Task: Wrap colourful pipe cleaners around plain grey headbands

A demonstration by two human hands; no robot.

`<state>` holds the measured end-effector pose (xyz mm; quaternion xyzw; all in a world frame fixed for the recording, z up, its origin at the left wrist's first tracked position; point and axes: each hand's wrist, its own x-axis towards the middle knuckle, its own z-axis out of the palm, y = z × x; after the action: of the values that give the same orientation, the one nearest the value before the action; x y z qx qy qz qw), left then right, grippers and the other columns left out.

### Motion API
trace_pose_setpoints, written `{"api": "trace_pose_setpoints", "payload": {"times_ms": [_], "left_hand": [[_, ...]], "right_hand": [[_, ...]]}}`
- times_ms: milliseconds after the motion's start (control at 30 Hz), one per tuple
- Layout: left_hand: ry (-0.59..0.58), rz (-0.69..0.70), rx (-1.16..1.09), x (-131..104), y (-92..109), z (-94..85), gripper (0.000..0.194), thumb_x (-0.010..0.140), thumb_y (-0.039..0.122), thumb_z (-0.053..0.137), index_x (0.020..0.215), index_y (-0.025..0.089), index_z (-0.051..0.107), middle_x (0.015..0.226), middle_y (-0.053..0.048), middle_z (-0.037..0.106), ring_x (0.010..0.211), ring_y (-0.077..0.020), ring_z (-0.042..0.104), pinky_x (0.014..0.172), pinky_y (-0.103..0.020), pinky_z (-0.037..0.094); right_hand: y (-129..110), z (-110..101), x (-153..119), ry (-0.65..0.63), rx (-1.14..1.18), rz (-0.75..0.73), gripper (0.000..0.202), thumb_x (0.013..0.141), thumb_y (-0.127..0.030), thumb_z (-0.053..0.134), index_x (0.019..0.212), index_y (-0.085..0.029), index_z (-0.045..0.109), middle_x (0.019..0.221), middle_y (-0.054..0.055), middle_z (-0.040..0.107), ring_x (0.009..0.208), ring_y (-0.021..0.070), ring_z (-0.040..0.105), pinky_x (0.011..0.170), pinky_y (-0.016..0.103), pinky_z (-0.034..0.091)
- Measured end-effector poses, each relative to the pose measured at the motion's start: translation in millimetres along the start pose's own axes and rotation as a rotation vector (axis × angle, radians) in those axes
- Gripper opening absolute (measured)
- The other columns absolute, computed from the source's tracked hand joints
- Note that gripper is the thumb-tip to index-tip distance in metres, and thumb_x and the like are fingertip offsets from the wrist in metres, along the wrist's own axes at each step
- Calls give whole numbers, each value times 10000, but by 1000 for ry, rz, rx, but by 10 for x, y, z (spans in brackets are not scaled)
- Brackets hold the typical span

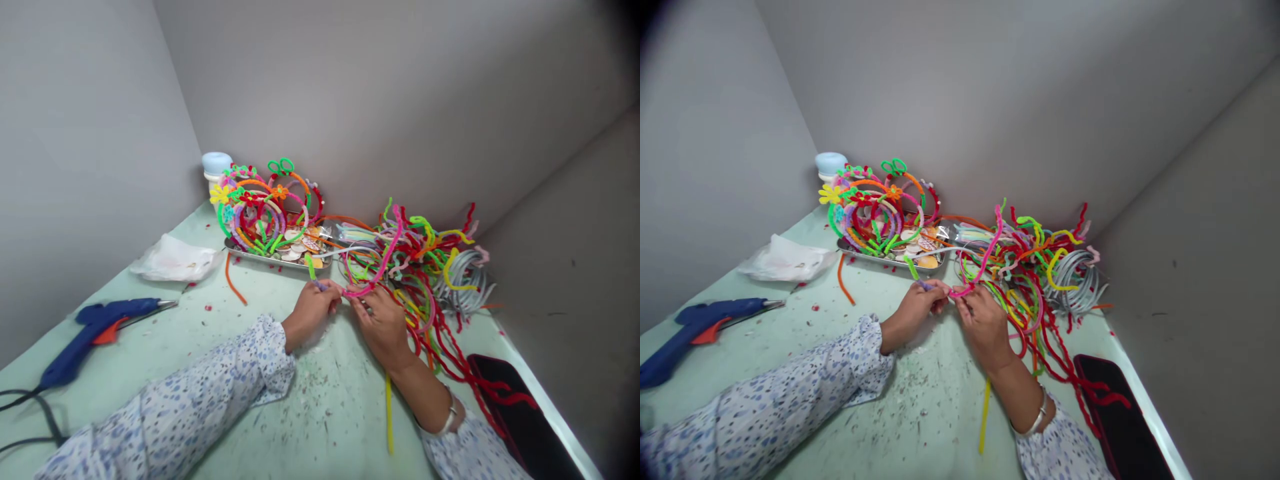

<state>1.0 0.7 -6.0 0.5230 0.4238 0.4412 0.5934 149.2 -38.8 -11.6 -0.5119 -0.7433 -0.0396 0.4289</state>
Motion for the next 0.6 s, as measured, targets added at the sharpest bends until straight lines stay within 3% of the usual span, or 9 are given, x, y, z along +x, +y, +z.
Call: {"api": "trace_pose_setpoints", "payload": {"times_ms": [267, 600], "left_hand": [[-27, -9, -20, -5, -32, 10, 89, 669, 205, 530, 608, 158, 573, 484, 30, 466, 454, -87, 404, 494, -246, 295], [-86, 9, 14, -82, -5, 22, 131, 740, 275, 562, 702, 154, 593, 529, 40, 455, 500, -86, 377, 513, -243, 268]], "right_hand": [[-21, -2, 4, 23, -19, 42, 212, 910, -286, 528, 825, -187, 694, 799, 67, 650, 780, 185, 622, 716, 316, 514], [-56, 15, 14, 84, -26, 137, 200, 869, -315, 566, 863, -179, 713, 827, 78, 704, 783, 206, 634, 760, 348, 506]]}}
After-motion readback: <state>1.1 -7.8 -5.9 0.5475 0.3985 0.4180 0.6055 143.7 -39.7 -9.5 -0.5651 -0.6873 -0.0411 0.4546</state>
